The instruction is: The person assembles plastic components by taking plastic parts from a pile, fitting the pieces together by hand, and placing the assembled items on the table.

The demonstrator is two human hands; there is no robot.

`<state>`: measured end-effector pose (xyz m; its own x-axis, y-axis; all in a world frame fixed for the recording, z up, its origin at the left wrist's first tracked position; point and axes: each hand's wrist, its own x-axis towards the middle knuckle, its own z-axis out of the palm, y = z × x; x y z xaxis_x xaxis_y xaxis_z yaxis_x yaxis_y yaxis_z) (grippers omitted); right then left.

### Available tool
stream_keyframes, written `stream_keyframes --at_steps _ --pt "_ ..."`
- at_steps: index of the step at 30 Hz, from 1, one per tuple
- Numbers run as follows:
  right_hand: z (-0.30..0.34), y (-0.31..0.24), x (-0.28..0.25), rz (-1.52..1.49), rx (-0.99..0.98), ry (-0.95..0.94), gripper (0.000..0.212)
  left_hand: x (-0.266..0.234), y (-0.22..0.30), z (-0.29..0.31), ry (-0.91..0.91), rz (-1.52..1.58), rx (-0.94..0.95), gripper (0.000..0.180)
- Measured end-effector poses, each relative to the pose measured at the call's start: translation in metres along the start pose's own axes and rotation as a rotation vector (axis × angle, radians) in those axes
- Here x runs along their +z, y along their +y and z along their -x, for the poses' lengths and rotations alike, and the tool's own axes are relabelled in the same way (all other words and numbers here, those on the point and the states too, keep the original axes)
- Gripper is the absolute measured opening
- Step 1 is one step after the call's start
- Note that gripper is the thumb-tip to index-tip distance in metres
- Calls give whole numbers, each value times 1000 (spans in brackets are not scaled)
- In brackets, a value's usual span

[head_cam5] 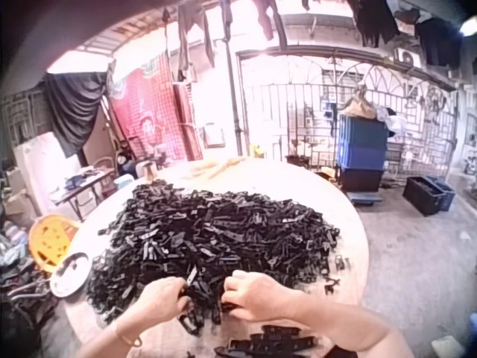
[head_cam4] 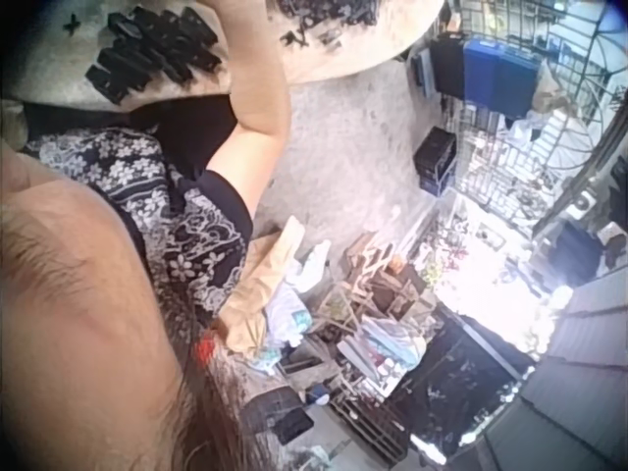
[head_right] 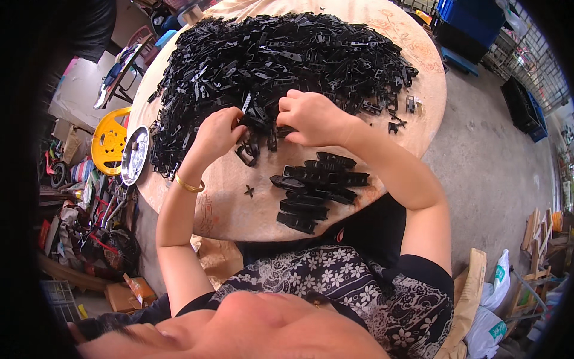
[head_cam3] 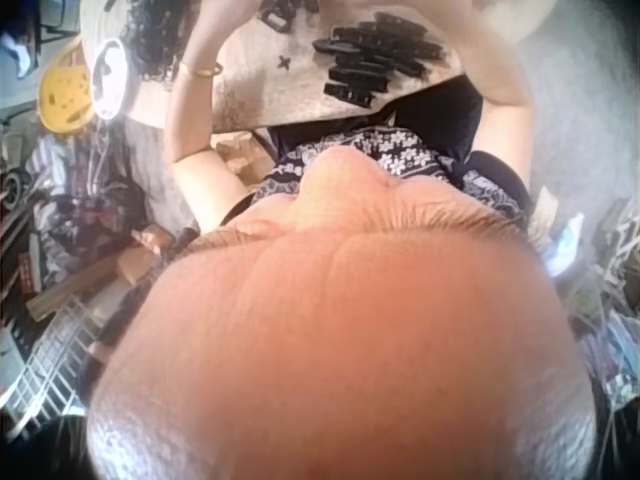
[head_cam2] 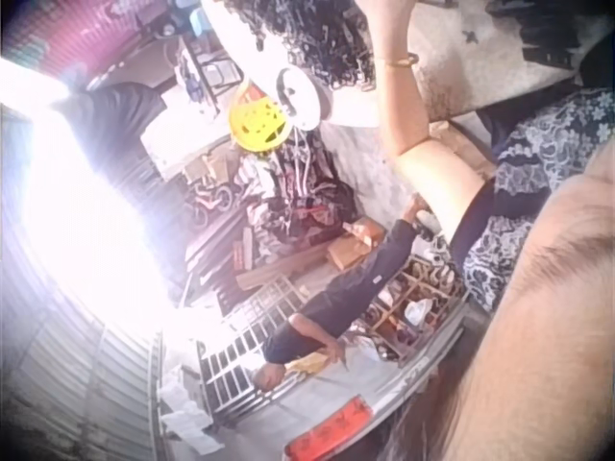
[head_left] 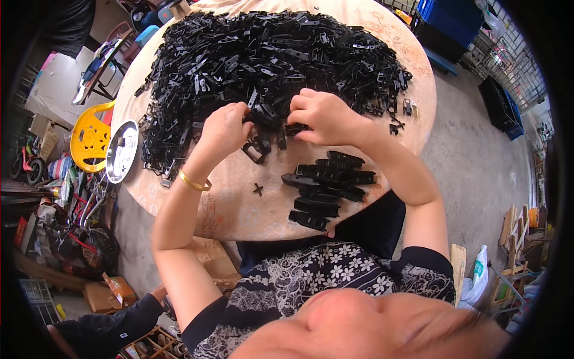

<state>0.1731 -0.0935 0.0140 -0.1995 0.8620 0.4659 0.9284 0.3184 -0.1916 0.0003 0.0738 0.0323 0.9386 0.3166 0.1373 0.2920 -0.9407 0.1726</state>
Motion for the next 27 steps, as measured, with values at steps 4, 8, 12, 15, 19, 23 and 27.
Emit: stream_keyframes --at_steps 4,8,12,15,19,23,27 --pt "-1 -1 8 107 -4 -8 13 1 4 0 123 166 -80 24" --pt "-2 -2 4 77 -30 93 10 11 -2 -3 341 595 -146 16" --pt "-8 -6 -5 -516 246 327 10 2 14 4 288 1000 -178 17" --pt "-10 -17 -14 -913 506 252 11 3 28 11 206 962 -151 27" --pt "-11 -27 -9 -1007 511 239 14 11 43 19 166 1064 -156 30" --pt "-10 -31 0 -989 497 341 16 13 45 23 89 1065 -160 31" --pt "-9 -29 4 -886 505 262 20 13 50 24 74 1204 -200 29"
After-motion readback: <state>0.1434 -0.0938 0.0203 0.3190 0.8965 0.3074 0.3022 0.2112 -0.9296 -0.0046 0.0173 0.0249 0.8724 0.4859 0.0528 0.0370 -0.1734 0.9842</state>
